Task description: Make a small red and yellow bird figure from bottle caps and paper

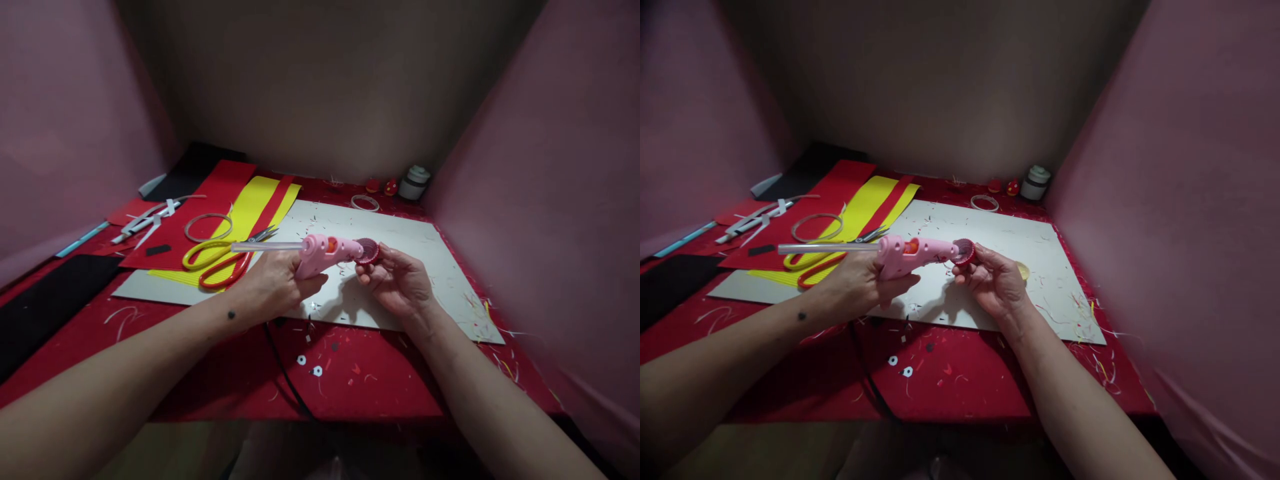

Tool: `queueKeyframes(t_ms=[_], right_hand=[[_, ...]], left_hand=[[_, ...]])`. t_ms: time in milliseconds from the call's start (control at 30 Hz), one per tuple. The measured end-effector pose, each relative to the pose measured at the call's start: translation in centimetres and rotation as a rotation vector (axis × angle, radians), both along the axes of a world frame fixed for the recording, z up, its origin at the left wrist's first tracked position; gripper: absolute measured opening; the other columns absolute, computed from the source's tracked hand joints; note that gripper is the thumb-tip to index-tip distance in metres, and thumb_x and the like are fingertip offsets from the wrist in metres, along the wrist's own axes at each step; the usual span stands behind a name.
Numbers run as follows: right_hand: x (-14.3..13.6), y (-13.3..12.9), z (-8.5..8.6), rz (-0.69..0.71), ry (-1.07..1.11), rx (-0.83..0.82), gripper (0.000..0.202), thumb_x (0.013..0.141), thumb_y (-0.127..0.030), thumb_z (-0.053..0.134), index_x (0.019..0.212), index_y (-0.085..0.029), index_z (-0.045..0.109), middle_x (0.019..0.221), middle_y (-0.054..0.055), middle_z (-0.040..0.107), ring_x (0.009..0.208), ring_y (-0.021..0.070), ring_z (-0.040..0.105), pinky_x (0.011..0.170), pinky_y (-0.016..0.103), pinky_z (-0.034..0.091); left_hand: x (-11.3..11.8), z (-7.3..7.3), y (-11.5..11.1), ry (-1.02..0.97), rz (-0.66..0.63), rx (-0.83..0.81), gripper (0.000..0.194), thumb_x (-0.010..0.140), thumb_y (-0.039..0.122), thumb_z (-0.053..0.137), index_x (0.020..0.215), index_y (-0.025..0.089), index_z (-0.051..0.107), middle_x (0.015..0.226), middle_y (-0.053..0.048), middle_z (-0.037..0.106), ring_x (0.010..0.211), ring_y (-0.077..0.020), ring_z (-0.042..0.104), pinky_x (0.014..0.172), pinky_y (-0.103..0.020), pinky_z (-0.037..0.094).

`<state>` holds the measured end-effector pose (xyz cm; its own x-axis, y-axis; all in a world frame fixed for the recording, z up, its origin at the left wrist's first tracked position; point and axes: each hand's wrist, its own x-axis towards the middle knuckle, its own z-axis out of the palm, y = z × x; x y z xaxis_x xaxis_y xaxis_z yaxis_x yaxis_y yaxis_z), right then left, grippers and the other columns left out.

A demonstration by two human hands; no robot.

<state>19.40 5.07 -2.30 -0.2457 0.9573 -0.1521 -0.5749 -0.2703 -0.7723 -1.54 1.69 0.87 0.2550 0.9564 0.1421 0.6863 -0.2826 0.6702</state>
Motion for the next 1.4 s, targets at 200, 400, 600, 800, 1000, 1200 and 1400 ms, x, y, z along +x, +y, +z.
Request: queueKeyframes(t_ms=[200, 400, 600, 800, 1000, 1200, 1400], right_hand=[[-0.03, -0.12, 0.18, -0.003, -0.008, -0.013, 0.014, 0.065, -0.024, 0.071, 0.077, -0.016, 0.070, 0.070, 0.005, 0.066, 0.062, 0.0168, 0.057, 0.053, 0.028, 0.043], [0.00, -0.08, 0.14, -0.008, -0.006, 0.000, 0.013, 0.066, -0.024, 0.071, 0.077, -0.016, 0.069, 0.070, 0.005, 0.066, 0.061, 0.0168, 0.057, 0.053, 0.029, 0.043], [0.01, -0.03, 0.08, -0.001, 0.008, -0.002, 0.014, 0.066, -0.023, 0.071, 0.078, -0.015, 0.070, 0.070, 0.005, 0.066, 0.060, 0.0163, 0.057, 0.052, 0.028, 0.044], [0.00, -0.09, 0.05, -0.004, 0.005, -0.005, 0.013, 0.066, -0.023, 0.071, 0.077, -0.016, 0.069, 0.069, 0.005, 0.066, 0.060, 0.0161, 0.058, 0.050, 0.027, 0.045], [-0.05, -0.13, 0.16, -0.010, -0.011, 0.003, 0.014, 0.067, -0.024, 0.071, 0.078, -0.016, 0.068, 0.071, 0.005, 0.066, 0.060, 0.0158, 0.057, 0.050, 0.027, 0.044], [-0.04, 0.02, 0.12, -0.013, -0.011, -0.003, 0.011, 0.069, -0.024, 0.070, 0.077, -0.016, 0.068, 0.071, 0.005, 0.066, 0.059, 0.0155, 0.057, 0.050, 0.026, 0.044], [0.00, 0.06, 0.04, -0.021, -0.013, -0.014, 0.011, 0.069, -0.024, 0.070, 0.076, -0.017, 0.067, 0.071, 0.006, 0.066, 0.059, 0.0163, 0.057, 0.050, 0.027, 0.044]], left_hand=[[0.10, 0.24, -0.05, 0.003, 0.019, 0.013, 0.013, 0.074, 0.030, 0.057, 0.073, 0.019, 0.065, 0.059, 0.000, 0.057, 0.065, -0.0167, 0.056, 0.057, -0.030, 0.041], [-0.16, -0.23, 0.06, -0.022, -0.004, 0.065, 0.017, 0.074, 0.032, 0.058, 0.083, 0.022, 0.070, 0.060, 0.000, 0.059, 0.065, -0.0173, 0.056, 0.057, -0.029, 0.043], [0.12, -0.01, -0.21, 0.076, 0.008, 0.019, 0.016, 0.075, 0.032, 0.057, 0.073, 0.019, 0.068, 0.067, -0.002, 0.062, 0.060, -0.0167, 0.054, 0.059, -0.031, 0.044], [-0.22, -0.05, -0.14, 0.089, -0.046, 0.091, 0.021, 0.080, 0.033, 0.054, 0.088, 0.023, 0.070, 0.077, -0.003, 0.066, 0.077, -0.0208, 0.060, 0.069, -0.031, 0.048], [-0.38, 0.01, -0.13, 0.038, -0.112, 0.153, 0.022, 0.081, 0.027, 0.054, 0.094, 0.025, 0.072, 0.083, -0.002, 0.068, 0.090, -0.0213, 0.063, 0.080, -0.030, 0.050], [-0.42, -0.01, 0.07, 0.060, -0.153, 0.189, 0.029, 0.082, 0.023, 0.052, 0.103, 0.027, 0.071, 0.087, -0.002, 0.070, 0.095, -0.0219, 0.064, 0.084, -0.030, 0.051], [-0.43, 0.13, 0.26, 0.090, -0.182, 0.192, 0.044, 0.084, 0.022, 0.048, 0.124, 0.032, 0.064, 0.114, 0.000, 0.069, 0.108, -0.0219, 0.061, 0.095, -0.032, 0.047]])
